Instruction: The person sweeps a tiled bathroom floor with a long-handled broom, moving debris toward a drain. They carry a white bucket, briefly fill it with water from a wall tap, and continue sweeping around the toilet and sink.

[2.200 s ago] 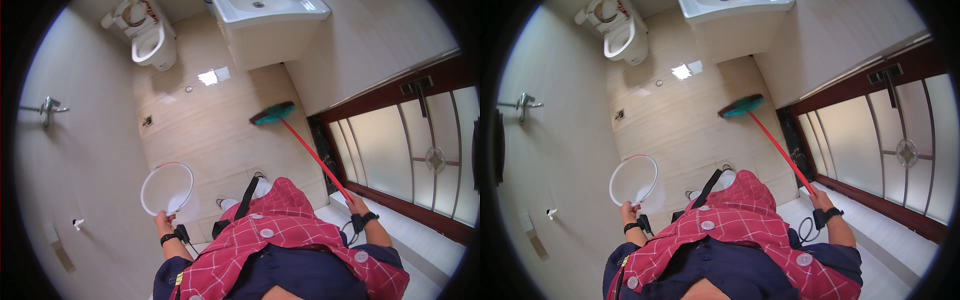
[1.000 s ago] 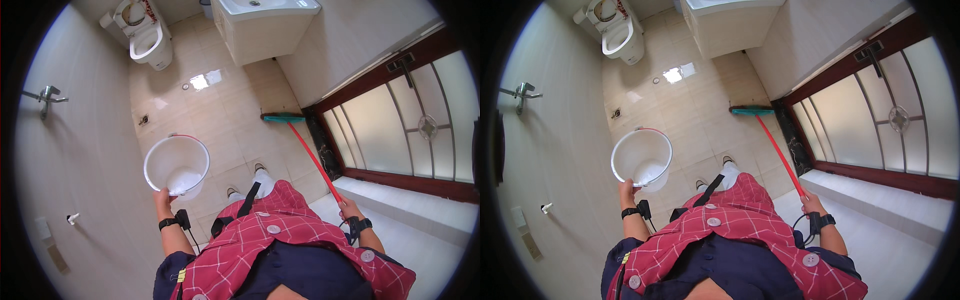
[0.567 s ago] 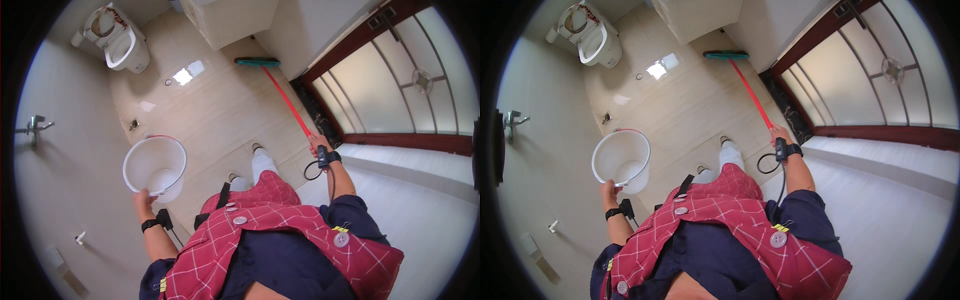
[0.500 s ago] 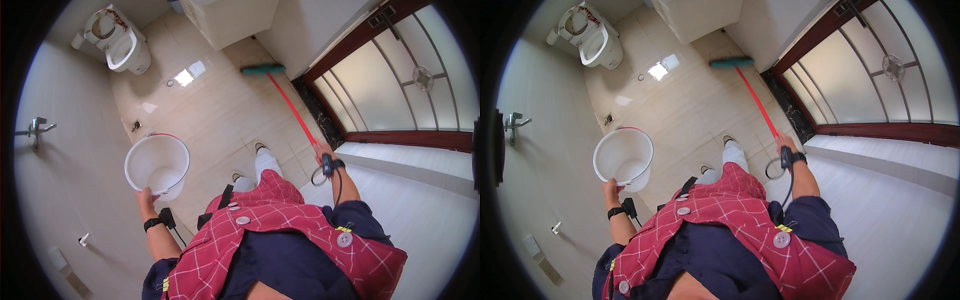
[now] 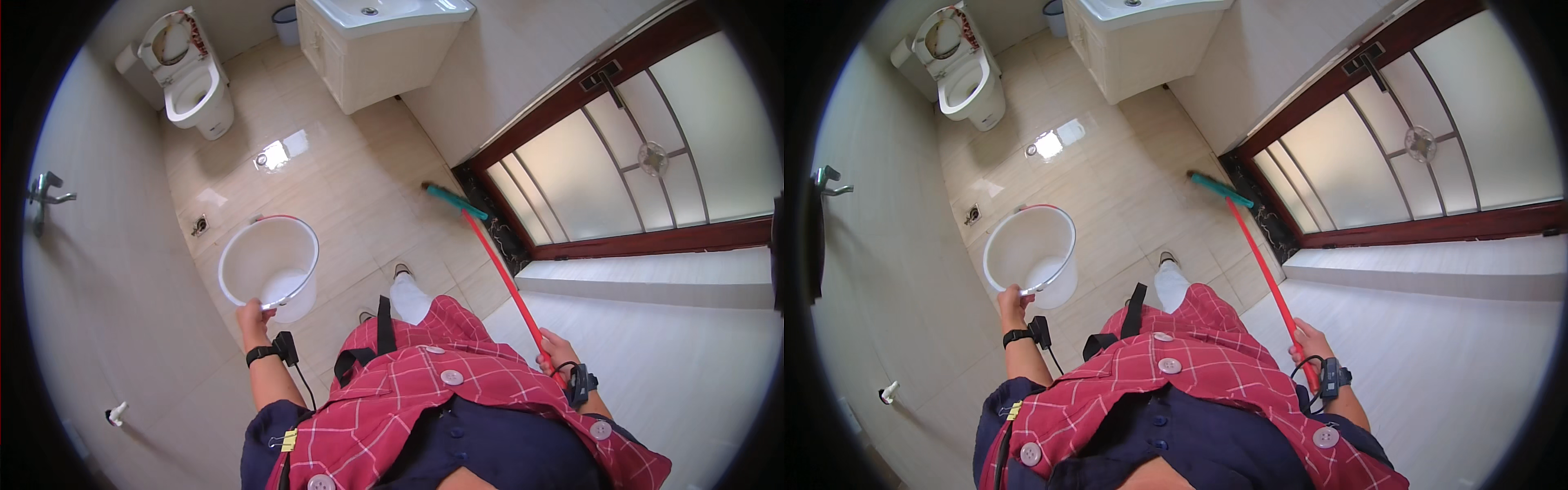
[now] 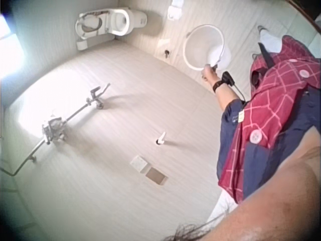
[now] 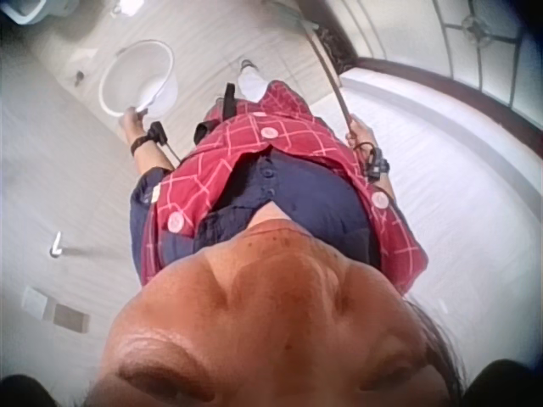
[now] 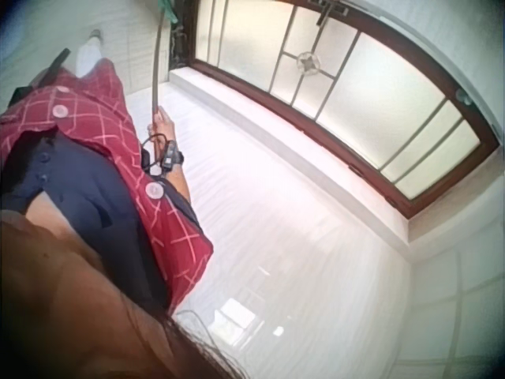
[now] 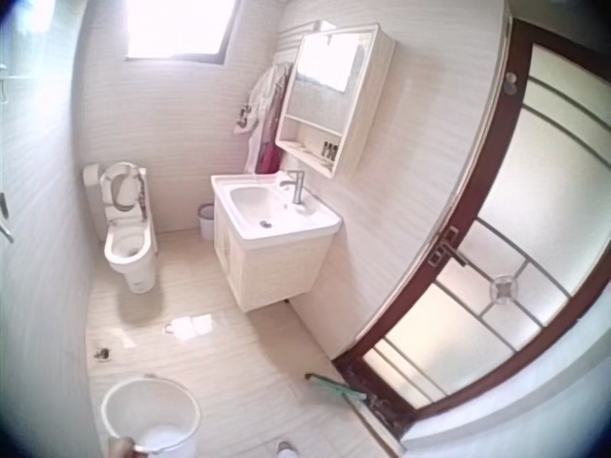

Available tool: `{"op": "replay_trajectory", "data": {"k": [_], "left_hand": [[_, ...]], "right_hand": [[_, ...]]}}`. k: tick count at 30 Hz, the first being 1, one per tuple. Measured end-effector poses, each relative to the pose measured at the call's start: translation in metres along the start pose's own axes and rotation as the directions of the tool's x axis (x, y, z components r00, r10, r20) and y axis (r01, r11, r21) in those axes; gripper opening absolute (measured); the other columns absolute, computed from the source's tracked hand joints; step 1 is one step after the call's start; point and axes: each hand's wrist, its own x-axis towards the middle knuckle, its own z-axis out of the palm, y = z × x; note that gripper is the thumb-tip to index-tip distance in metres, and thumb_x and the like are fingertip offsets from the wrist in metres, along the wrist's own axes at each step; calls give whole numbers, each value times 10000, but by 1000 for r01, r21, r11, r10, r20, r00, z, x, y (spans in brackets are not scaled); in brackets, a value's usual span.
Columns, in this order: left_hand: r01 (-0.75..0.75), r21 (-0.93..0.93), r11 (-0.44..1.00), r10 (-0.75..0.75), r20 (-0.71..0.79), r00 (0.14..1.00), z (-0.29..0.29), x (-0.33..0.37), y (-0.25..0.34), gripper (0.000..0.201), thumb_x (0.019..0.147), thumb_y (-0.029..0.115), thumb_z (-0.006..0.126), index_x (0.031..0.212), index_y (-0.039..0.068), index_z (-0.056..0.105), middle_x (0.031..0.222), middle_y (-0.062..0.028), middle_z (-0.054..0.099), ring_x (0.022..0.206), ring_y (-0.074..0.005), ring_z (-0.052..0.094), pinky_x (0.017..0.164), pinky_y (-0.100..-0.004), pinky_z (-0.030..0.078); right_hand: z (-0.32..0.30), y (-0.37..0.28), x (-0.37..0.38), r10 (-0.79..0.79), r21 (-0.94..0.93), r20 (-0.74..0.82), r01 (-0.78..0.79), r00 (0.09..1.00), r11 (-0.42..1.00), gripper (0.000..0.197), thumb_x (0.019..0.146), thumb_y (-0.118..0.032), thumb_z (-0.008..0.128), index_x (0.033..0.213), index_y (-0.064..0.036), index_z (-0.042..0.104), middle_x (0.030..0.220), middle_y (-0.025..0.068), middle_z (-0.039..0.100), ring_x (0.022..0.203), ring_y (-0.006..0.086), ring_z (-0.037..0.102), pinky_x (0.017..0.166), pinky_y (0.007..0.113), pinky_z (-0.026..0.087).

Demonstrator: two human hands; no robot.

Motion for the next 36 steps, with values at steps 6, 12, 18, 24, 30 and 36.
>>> {"op": "replay_trajectory", "data": {"k": [6,12,18,24,30,36], "left_hand": [[-19,72,997,15,51,999,9,-1,12,306,736,17,432,957,-182,502,721,-231,607,468,-282,610,382,-323,516],[-108,40,993,107,21,994,21,-5,23,353,729,19,437,1010,-183,505,767,-235,614,493,-287,619,391,-321,528],[25,-32,999,-27,-67,997,40,-9,20,361,733,9,445,1036,-184,482,798,-243,612,512,-292,632,415,-325,559],[39,7,999,-38,-85,996,44,-26,28,385,728,-7,437,1077,-165,475,810,-241,615,498,-289,625,390,-316,548],[30,-76,997,-41,-141,989,34,-24,18,434,723,-26,422,1145,-93,492,915,-231,625,661,-317,668,415,-360,568],[111,-220,969,-153,-185,971,23,-15,3,332,730,-24,430,1018,-174,496,770,-252,617,479,-318,627,338,-333,521]], "right_hand": [[2,-74,-24,-226,642,330,-42,916,765,439,966,-168,421,1390,-220,321,713,18,427,486,28,332,378,139,293],[-14,-117,-81,-301,728,293,-8,908,686,475,949,-88,388,1411,-122,283,743,33,428,493,30,347,365,139,306],[-13,-182,-4,-310,819,323,-100,894,565,421,947,-91,383,1356,-15,320,706,19,405,474,32,356,355,141,316],[56,-324,130,-207,702,641,-455,739,548,65,881,-28,450,832,3,422,693,33,481,538,97,502,471,167,479],[78,-339,36,-300,218,457,221,837,950,252,961,-170,408,726,-82,435,604,-49,416,434,17,369,344,167,268],[71,-359,9,-230,410,575,-33,785,912,278,984,-183,393,1202,-11,397,727,27,450,502,43,420,393,160,416]]}}
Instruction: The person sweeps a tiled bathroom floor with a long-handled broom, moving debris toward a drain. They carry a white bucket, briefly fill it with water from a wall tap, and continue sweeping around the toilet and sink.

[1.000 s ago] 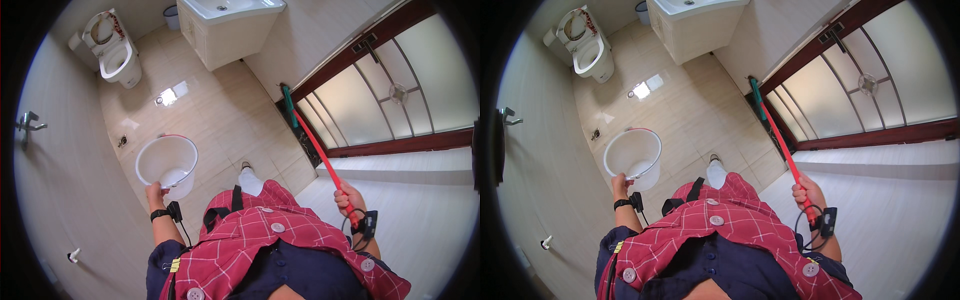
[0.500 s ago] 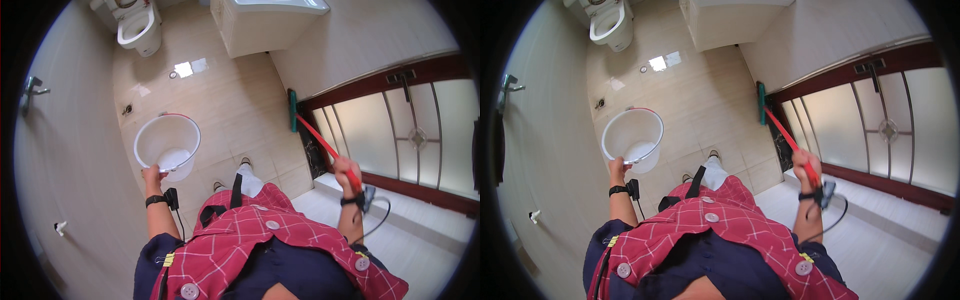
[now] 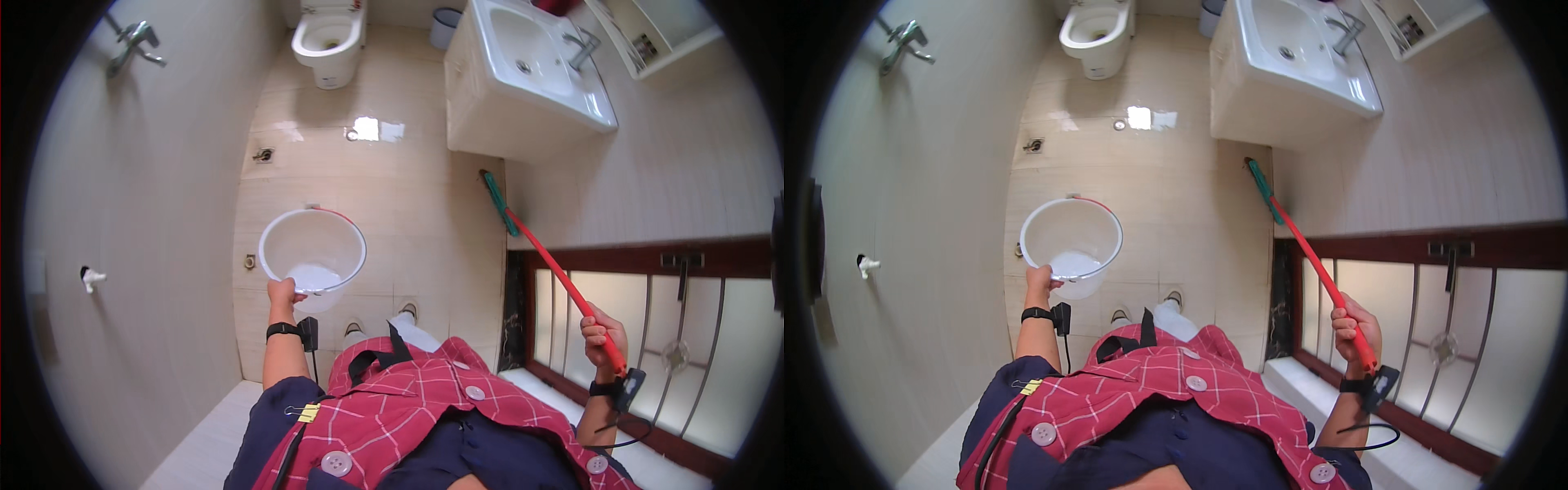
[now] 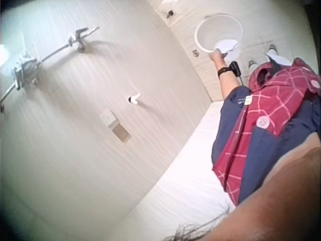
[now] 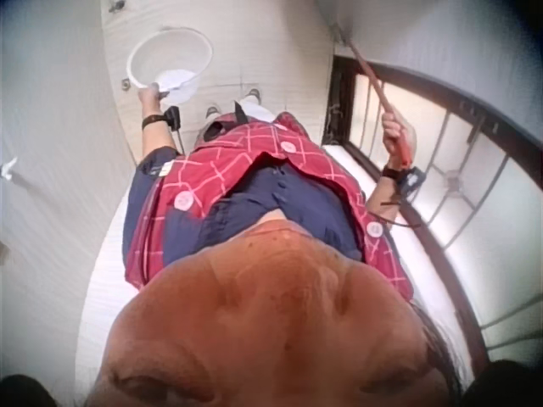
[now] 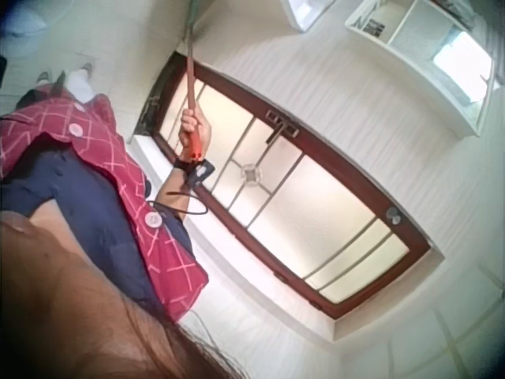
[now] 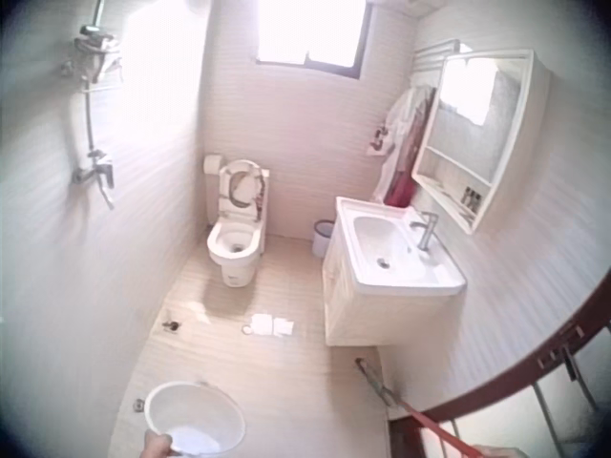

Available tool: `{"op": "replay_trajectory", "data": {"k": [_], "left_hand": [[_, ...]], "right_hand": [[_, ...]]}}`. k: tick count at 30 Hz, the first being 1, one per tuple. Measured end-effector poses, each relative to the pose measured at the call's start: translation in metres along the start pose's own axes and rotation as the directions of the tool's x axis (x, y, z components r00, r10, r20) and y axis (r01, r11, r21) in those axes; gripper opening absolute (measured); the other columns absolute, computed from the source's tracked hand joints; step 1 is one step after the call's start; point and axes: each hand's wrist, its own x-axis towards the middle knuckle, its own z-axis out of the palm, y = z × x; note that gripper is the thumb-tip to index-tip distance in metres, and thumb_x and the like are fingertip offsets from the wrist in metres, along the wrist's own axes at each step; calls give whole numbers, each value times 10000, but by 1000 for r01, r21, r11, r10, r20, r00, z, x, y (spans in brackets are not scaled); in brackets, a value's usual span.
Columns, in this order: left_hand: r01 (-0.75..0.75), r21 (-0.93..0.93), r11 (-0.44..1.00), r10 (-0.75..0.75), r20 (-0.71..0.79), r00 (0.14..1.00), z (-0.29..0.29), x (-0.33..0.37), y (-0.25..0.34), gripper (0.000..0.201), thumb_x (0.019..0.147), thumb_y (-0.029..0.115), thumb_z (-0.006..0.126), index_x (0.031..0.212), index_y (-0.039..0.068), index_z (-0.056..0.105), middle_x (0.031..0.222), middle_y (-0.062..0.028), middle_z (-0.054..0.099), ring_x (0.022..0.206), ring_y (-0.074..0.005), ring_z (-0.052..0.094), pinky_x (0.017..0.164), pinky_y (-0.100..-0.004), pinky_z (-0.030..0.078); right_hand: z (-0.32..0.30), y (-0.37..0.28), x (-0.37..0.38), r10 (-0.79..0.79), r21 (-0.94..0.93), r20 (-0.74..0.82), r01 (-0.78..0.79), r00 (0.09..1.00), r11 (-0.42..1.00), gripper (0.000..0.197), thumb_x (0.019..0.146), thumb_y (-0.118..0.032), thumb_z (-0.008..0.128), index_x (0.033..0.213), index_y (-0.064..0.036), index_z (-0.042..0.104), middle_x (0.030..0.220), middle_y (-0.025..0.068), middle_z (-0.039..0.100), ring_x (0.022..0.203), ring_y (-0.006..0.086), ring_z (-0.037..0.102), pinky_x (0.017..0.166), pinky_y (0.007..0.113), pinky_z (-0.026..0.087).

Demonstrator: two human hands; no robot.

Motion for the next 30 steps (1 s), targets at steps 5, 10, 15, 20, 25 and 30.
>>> {"op": "replay_trajectory", "data": {"k": [5,10,15,20,25,30], "left_hand": [[37,-28,999,-39,-66,997,-7,-1,2,337,722,-26,428,1016,-176,495,765,-261,612,488,-336,628,340,-343,522],[-49,-54,997,42,-122,992,-19,-17,7,385,707,-33,426,1071,-140,492,878,-268,607,620,-363,657,416,-389,571],[-51,-119,992,36,-124,992,-53,-9,-3,430,705,-35,421,1124,-89,503,922,-238,616,650,-351,662,428,-388,574],[50,-124,991,-64,-114,991,-111,35,-25,405,717,-36,410,1105,-102,507,824,-257,617,545,-344,644,392,-372,553],[31,-121,992,-45,-113,993,-143,62,-47,325,722,-36,407,1005,-125,541,713,-260,609,445,-326,613,314,-349,484],[101,-181,978,-159,-339,927,-157,77,-47,301,733,-19,411,967,-159,537,742,-259,614,510,-333,635,358,-356,514]], "right_hand": [[-24,-32,136,166,126,133,-183,977,975,213,978,-252,438,1012,-42,453,713,27,484,477,45,427,378,169,397],[-47,-14,207,140,-84,7,-139,990,987,130,956,-240,487,1027,-133,466,713,26,492,479,46,433,378,163,386],[-28,76,154,144,-372,-218,-219,965,902,299,943,-182,479,1206,-292,390,693,10,471,485,58,429,382,173,362],[29,131,87,187,-374,-118,-218,975,901,312,940,-125,450,1231,-220,392,721,34,479,485,55,421,378,162,358],[80,148,91,184,-414,17,-160,983,896,315,931,-102,446,1232,-183,405,749,52,491,496,53,422,382,159,372],[151,121,198,94,-593,276,92,956,800,250,944,-111,414,1193,-117,439,704,6,464,471,26,385,352,142,336]]}}
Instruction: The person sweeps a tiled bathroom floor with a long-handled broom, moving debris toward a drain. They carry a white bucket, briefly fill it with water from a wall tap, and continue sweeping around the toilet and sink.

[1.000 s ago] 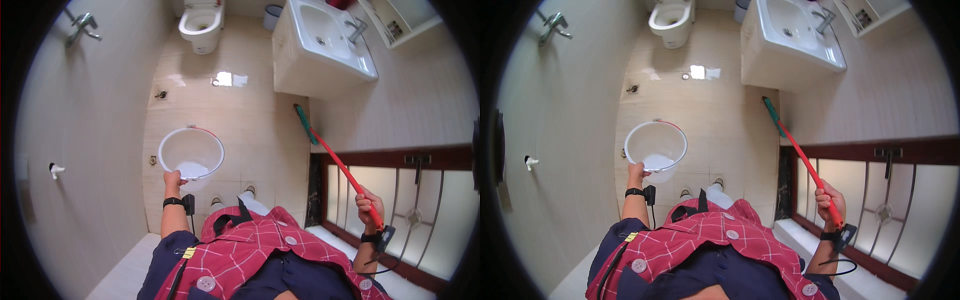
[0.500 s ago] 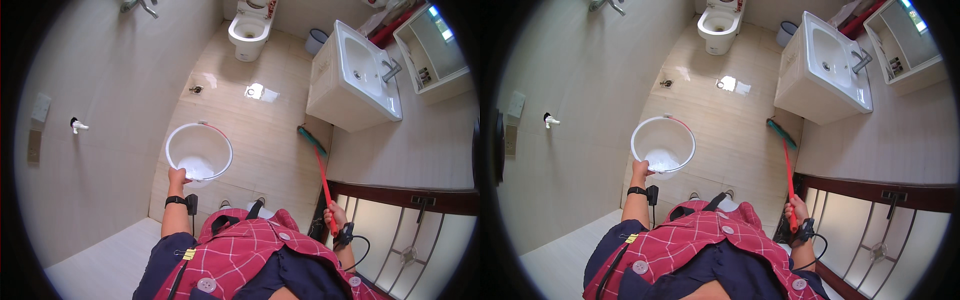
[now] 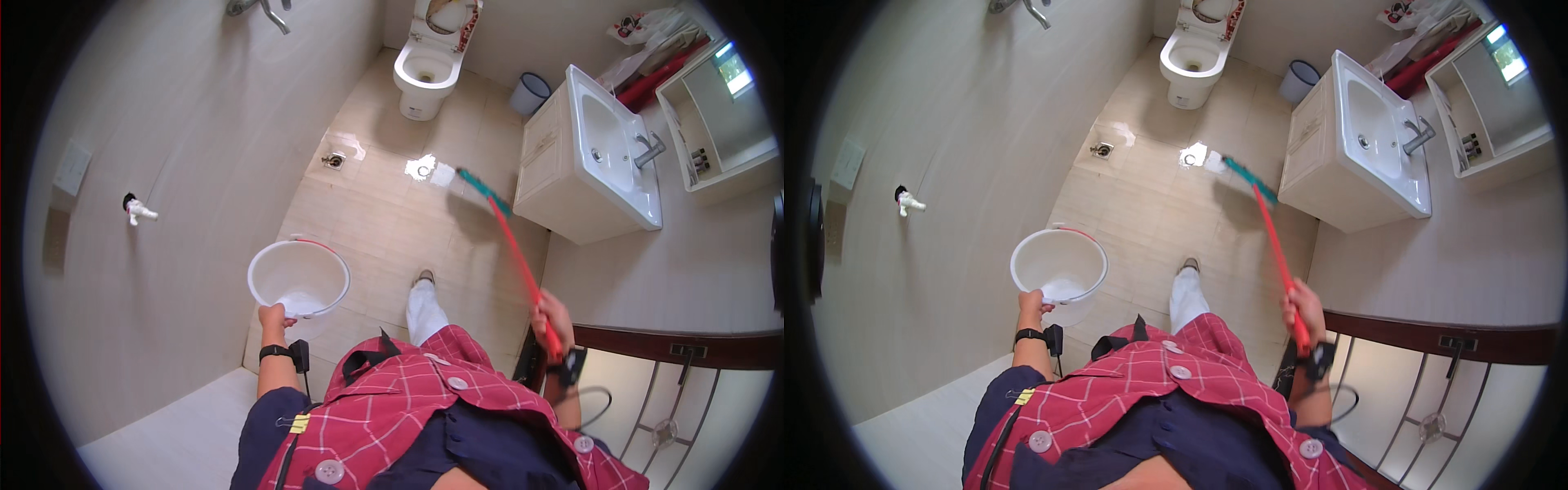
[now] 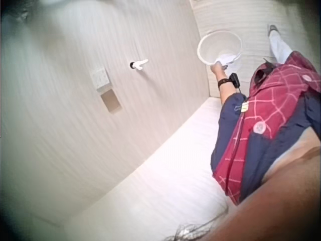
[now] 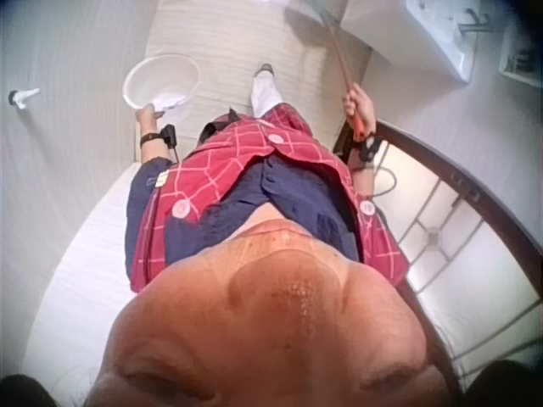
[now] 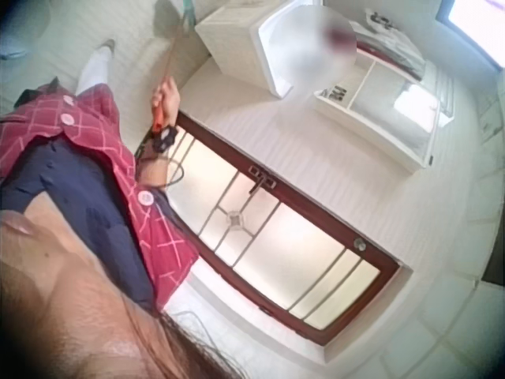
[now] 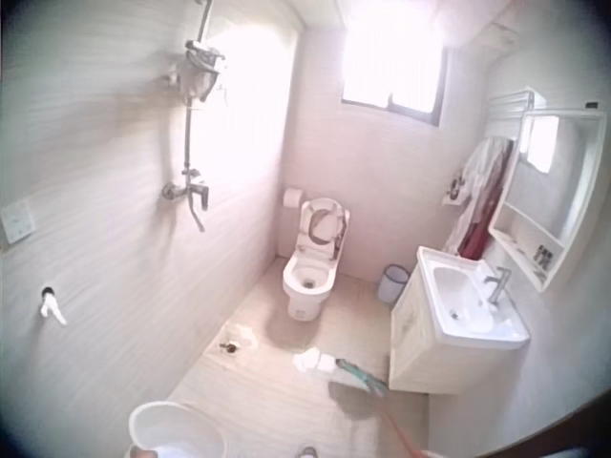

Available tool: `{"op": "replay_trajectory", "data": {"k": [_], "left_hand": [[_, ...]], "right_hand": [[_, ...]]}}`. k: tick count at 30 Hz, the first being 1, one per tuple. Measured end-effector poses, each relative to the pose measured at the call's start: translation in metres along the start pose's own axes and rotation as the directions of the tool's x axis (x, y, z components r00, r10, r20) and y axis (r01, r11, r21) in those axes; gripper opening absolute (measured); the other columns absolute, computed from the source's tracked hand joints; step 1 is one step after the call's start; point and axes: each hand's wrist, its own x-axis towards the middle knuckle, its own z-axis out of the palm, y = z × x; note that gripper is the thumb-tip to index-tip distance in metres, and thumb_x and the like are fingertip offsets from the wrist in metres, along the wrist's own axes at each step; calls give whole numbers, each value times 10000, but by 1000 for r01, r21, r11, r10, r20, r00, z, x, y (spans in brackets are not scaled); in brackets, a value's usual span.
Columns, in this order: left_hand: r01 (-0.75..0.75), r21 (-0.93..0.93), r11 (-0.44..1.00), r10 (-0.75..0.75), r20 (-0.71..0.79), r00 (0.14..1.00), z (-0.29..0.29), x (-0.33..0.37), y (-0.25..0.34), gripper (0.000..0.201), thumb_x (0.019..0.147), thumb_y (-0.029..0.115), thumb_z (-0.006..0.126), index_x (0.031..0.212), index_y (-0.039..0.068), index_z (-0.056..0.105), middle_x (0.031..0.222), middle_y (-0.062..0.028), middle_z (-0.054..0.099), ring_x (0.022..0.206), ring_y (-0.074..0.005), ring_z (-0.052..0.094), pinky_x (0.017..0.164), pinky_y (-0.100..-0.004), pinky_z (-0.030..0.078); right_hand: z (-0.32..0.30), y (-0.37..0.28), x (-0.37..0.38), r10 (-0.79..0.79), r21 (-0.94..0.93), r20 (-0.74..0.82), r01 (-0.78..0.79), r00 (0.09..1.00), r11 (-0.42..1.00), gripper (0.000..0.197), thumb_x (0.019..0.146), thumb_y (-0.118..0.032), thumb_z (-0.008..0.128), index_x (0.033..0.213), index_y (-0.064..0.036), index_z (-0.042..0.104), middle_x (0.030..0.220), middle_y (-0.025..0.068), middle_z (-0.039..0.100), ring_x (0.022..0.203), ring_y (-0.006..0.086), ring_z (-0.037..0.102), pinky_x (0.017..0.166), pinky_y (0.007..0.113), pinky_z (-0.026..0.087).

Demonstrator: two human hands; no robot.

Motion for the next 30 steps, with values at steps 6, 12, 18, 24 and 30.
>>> {"op": "replay_trajectory", "data": {"k": [6,12,18,24,30], "left_hand": [[41,-174,984,-43,-6,999,-5,-20,8,367,747,10,445,1084,-129,492,886,-244,620,665,-339,664,444,-404,553],[142,-107,984,-158,-161,974,0,-79,55,410,737,-17,423,1139,-87,470,868,-226,620,608,-316,655,401,-352,538],[161,-9,987,-160,-198,967,42,-82,83,408,755,5,431,1152,-81,466,905,-217,618,650,-301,664,429,-332,563],[171,-62,983,-175,-71,982,105,-56,108,456,755,7,432,1208,-52,449,951,-214,613,713,-315,666,474,-355,572],[63,-60,996,-62,8,998,180,-28,146,321,762,14,456,1032,-156,487,812,-231,618,583,-311,653,432,-338,570]], "right_hand": [[8,-131,250,-52,-71,-16,51,999,996,19,932,-104,428,948,-113,434,656,14,460,459,52,405,363,195,357],[2,-229,445,-44,-297,-147,-1,988,955,59,935,-173,412,939,-115,413,648,2,470,463,55,429,380,199,390],[-48,-186,431,-106,-571,-147,3,983,821,288,962,-164,357,1241,-130,419,547,18,448,409,107,438,352,256,400],[-83,-142,204,130,-632,-281,-285,951,721,467,962,-191,409,1418,-184,308,539,13,450,372,125,438,320,283,371],[-65,-202,52,329,-559,-387,-503,862,659,502,949,-158,464,1426,-177,305,583,25,500,379,101,427,333,249,347]]}}
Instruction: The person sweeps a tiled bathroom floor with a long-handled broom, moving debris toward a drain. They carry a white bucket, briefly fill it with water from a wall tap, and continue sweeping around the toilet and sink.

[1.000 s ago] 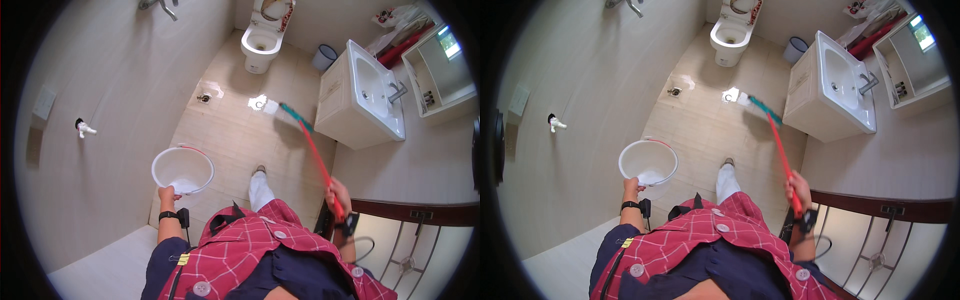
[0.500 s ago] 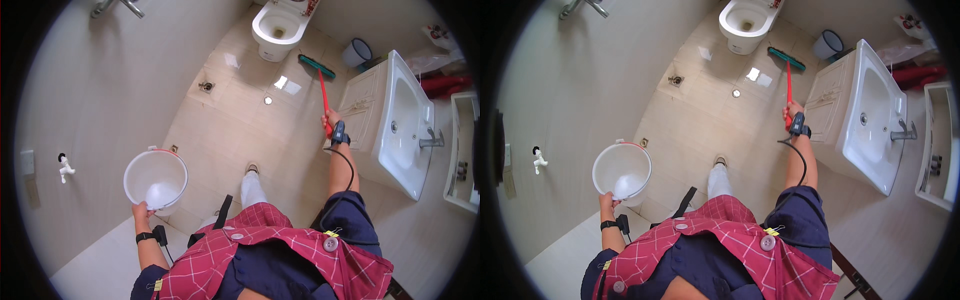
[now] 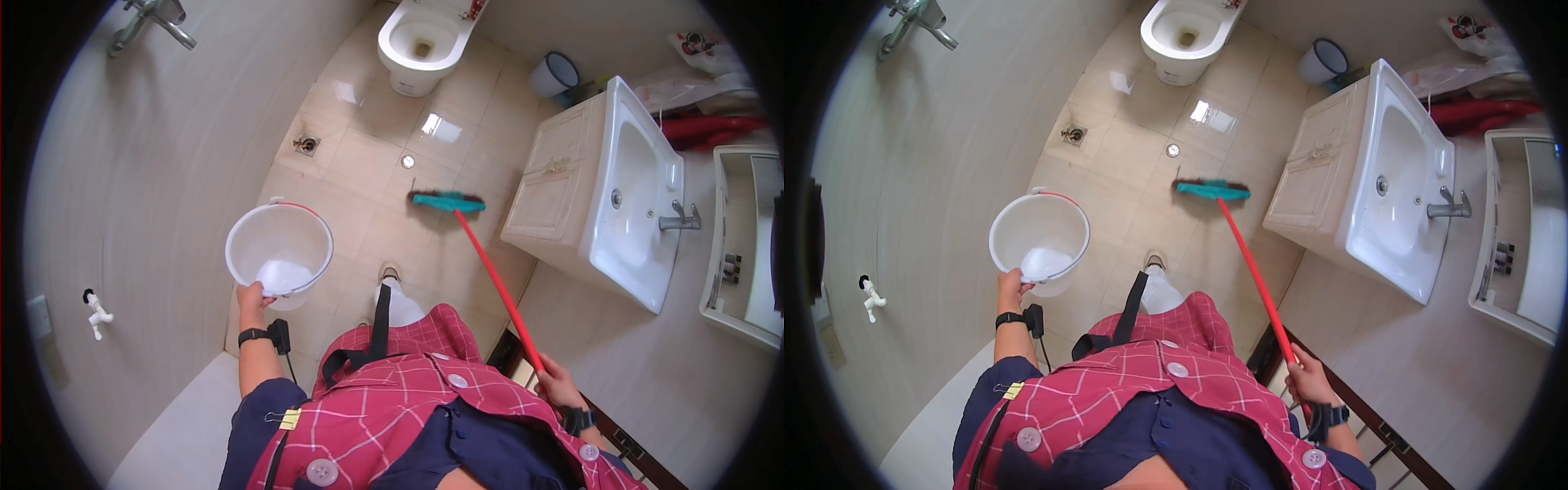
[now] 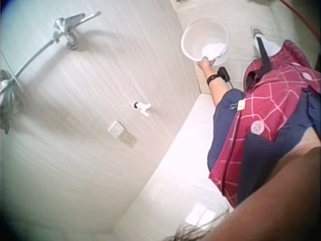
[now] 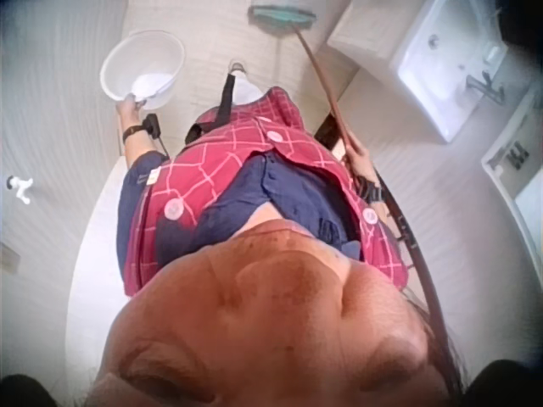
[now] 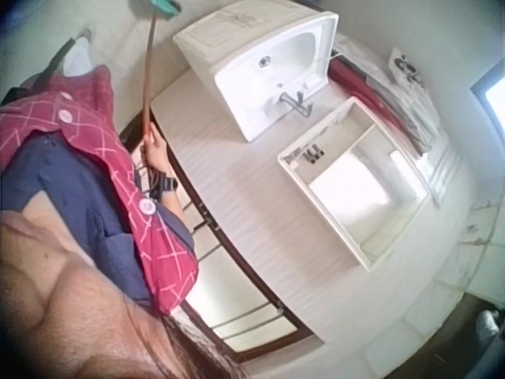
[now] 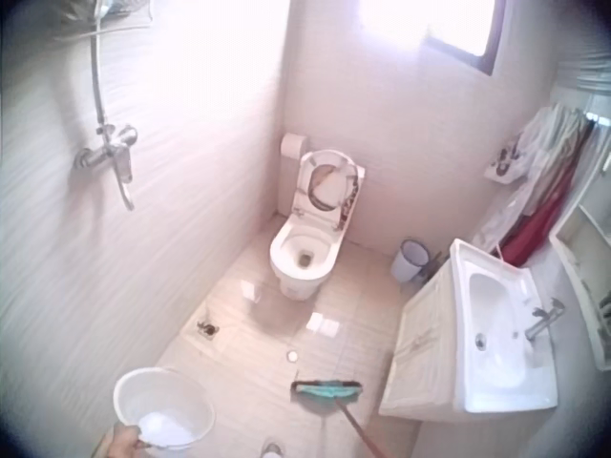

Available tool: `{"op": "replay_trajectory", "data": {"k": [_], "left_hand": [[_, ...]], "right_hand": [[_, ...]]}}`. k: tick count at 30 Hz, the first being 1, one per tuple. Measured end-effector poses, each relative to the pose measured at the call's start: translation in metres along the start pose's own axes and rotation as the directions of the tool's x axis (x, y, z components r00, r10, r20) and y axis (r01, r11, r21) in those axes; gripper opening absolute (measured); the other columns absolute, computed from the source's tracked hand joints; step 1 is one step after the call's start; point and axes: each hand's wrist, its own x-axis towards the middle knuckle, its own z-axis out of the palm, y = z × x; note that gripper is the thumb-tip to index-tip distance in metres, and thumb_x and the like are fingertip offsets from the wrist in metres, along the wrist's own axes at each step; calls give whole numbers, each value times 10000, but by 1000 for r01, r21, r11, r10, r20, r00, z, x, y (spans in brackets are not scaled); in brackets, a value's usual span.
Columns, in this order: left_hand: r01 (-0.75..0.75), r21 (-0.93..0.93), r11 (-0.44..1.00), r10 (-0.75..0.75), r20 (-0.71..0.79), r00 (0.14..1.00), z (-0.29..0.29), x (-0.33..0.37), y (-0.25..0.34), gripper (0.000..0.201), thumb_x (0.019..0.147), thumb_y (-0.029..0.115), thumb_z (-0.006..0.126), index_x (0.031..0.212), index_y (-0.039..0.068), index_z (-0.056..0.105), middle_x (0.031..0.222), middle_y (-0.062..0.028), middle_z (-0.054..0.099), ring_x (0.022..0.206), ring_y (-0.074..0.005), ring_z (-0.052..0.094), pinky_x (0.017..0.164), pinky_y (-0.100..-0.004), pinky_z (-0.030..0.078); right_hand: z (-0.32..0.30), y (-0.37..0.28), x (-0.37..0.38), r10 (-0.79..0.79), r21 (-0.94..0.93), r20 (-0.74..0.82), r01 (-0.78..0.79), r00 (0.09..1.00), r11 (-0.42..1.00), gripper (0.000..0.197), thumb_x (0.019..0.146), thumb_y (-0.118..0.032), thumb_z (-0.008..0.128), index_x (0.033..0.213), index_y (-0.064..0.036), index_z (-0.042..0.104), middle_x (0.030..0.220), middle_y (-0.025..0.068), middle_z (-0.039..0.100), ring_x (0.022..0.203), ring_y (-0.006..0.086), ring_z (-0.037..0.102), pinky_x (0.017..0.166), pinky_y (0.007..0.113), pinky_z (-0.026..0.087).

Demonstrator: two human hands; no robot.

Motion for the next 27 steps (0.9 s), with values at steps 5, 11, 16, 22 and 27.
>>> {"op": "replay_trajectory", "data": {"k": [5,11,16,22,27], "left_hand": [[-17,-25,1000,20,119,993,24,0,23,456,728,-11,439,1181,-62,466,947,-217,611,678,-308,663,468,-365,573],[-9,-123,992,29,165,986,-3,-7,41,463,718,-18,440,1178,-52,472,941,-215,610,667,-321,659,468,-387,566],[-116,-16,993,117,155,981,-45,4,41,419,721,-12,442,1132,-84,480,885,-198,620,627,-294,653,481,-367,563],[-106,66,992,101,73,992,-106,30,19,468,717,-50,418,1182,-65,463,916,-223,618,651,-323,660,420,-365,559],[-82,-32,996,85,105,991,-154,70,-13,480,720,-51,419,1198,-32,468,950,-230,616,648,-340,661,411,-368,559]], "right_hand": [[10,-36,-21,-71,-9,-68,70,995,997,476,926,-107,494,1386,-129,371,598,38,531,386,99,441,336,247,352],[46,-124,126,-409,36,-162,420,898,907,419,925,-111,450,1343,-89,430,568,-1,492,389,87,428,338,230,361],[109,-241,302,-518,-89,-293,516,804,852,319,843,-87,429,1140,-94,545,516,48,484,365,155,457,331,309,380],[223,-250,365,-606,-29,-157,609,780,793,163,788,-42,451,947,-71,475,532,102,512,389,238,519,338,373,426],[301,-126,251,-421,-293,-161,364,893,884,472,882,-113,451,1344,-106,348,531,56,475,405,197,511,357,347,418]]}}
